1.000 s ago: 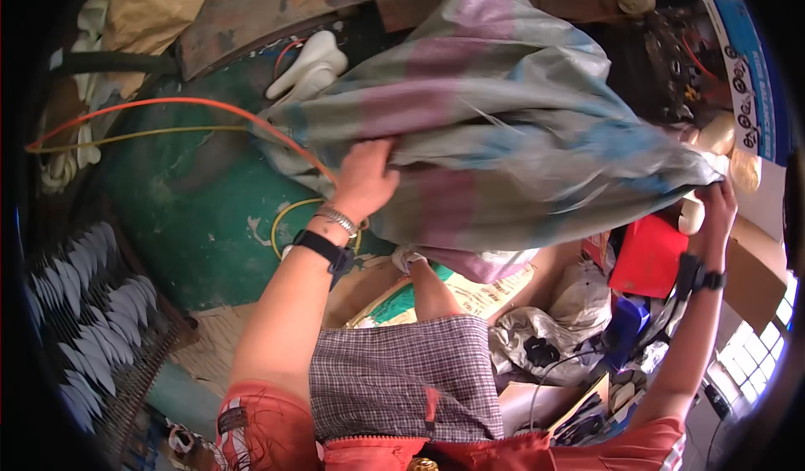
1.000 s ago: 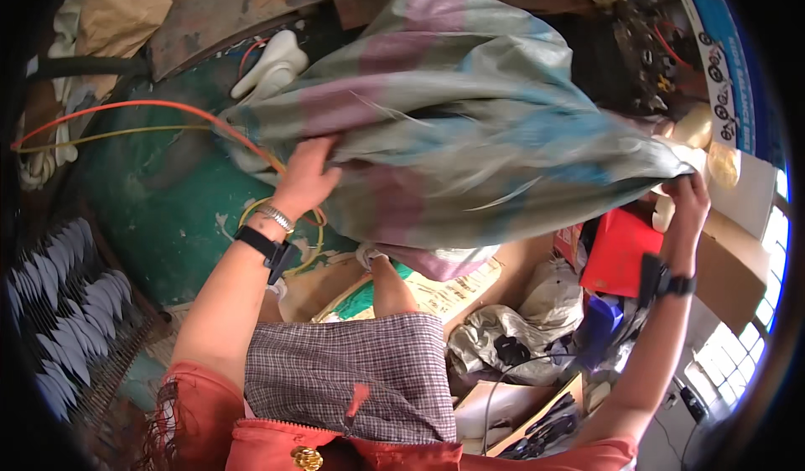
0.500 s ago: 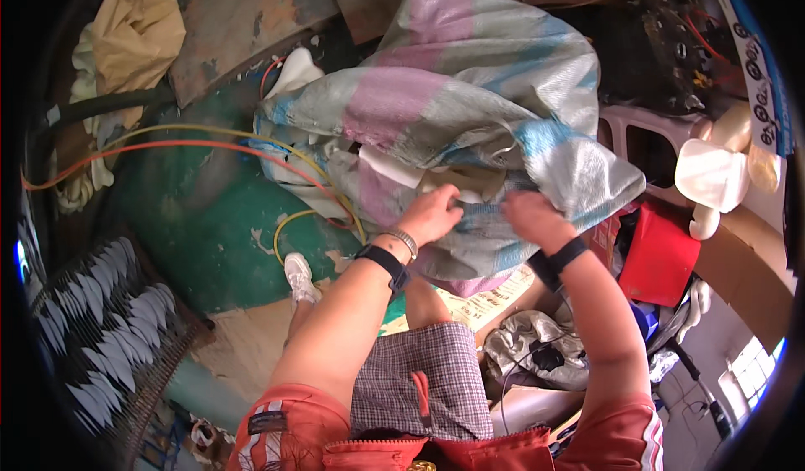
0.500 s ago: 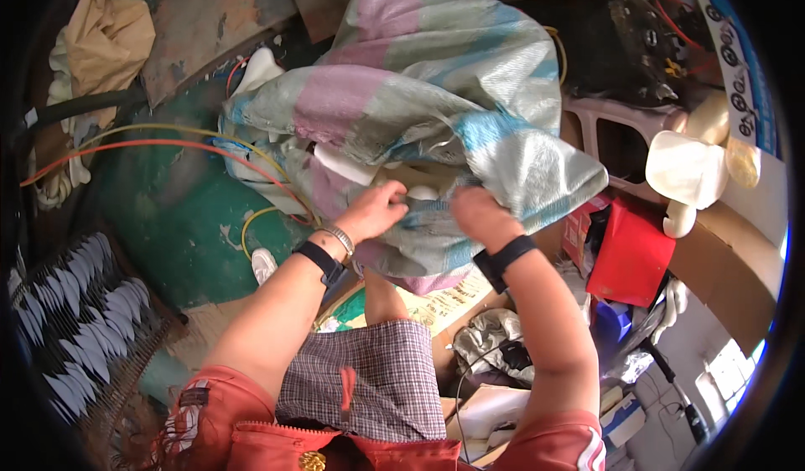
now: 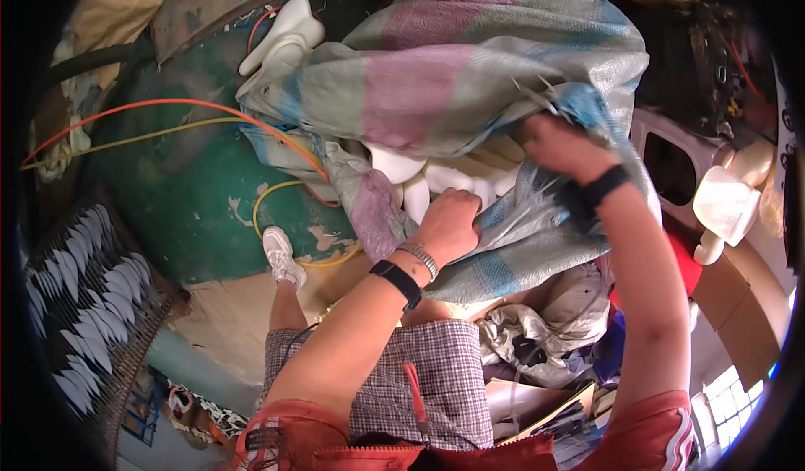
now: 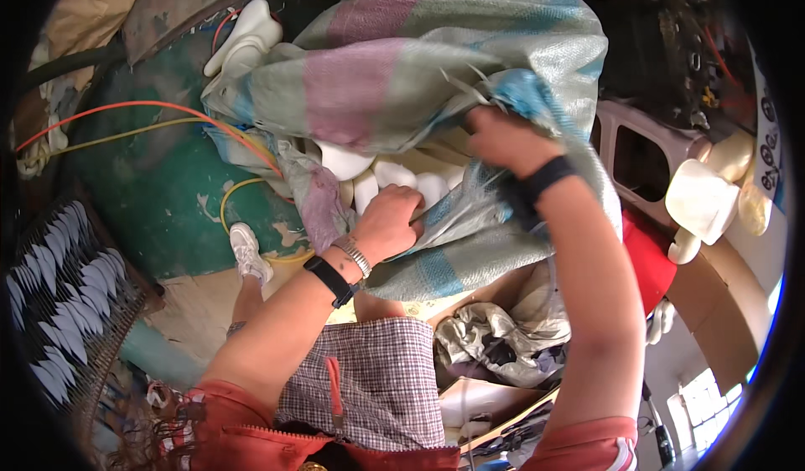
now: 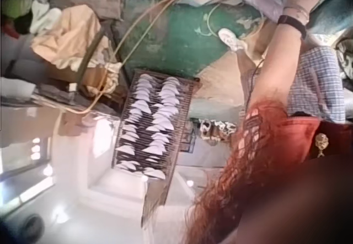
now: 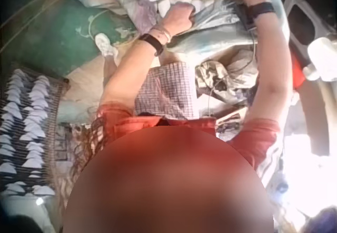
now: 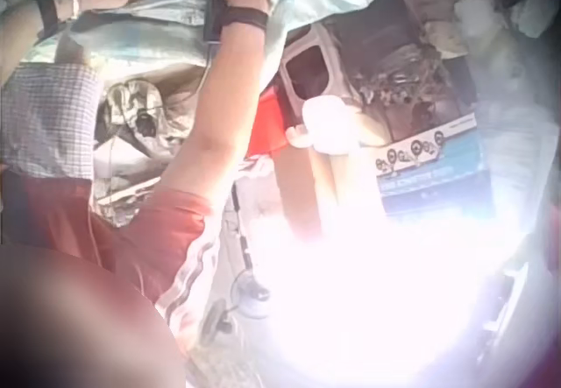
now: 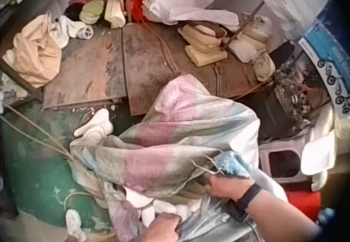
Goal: The person sprays white shoe insoles with a handheld spray gun and places them on a cardboard surface. They retrieve more insoles from a sack, arrange them, and continue spraying. The person also handles gray insoles on a rack and places them on cardboard.
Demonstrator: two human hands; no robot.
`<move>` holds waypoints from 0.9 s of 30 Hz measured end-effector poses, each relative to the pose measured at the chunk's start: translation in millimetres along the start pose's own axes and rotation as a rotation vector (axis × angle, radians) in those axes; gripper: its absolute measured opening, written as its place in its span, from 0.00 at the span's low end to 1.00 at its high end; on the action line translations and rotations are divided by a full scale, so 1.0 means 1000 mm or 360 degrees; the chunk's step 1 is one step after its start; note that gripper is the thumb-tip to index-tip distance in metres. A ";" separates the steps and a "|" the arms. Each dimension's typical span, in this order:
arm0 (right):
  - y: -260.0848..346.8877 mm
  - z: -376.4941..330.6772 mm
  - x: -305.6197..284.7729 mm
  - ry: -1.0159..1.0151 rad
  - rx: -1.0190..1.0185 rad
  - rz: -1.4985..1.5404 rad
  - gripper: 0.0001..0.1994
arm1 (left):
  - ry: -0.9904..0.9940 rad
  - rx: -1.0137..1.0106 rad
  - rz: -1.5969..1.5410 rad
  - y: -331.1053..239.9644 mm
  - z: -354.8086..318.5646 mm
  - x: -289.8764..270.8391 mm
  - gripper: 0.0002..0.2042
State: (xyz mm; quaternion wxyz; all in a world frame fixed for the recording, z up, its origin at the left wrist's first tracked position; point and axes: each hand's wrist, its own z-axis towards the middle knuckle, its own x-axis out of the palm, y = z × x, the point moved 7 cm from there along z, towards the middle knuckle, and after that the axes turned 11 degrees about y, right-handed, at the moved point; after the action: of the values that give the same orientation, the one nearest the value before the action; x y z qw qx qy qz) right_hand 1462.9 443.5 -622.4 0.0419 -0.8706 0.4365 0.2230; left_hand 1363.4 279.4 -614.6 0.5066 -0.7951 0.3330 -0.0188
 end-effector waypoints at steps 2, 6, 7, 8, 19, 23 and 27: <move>-0.078 -0.041 -0.015 -0.0336 0.0197 -0.0008 0.20 | 0.0110 0.0000 0.0030 -0.007 0.006 0.010 0.15; -0.034 -0.145 -0.094 -0.0820 -0.0045 -0.0186 0.19 | 0.0864 -0.0260 -0.0398 -0.016 -0.020 0.057 0.25; 0.040 -0.158 -0.109 -0.0941 -0.0057 -0.0469 0.16 | 0.0868 -0.0319 -0.0340 -0.005 -0.037 0.077 0.28; 0.101 -0.164 -0.124 -0.0734 -0.0257 -0.0334 0.14 | 0.0970 -0.0237 -0.0335 -0.010 -0.050 0.105 0.28; -0.013 -0.098 0.011 0.0438 0.0214 0.1918 0.16 | 0.0160 -0.0275 -0.0279 0.024 0.024 0.082 0.27; -0.001 -0.247 -0.036 -0.0051 0.0367 0.1308 0.20 | 0.0600 -0.0342 0.0037 0.019 0.000 0.140 0.24; 0.090 -0.301 -0.094 -0.0442 -0.0451 0.1007 0.14 | 0.0682 -0.0308 -0.0080 -0.004 0.010 0.141 0.21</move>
State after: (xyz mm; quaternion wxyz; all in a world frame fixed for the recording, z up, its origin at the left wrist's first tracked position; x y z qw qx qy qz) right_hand 1449.7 377.0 -301.6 -0.0913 -0.6512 0.6390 0.3990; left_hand 1478.5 211.4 -659.8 0.3453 -0.8257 0.4133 -0.1677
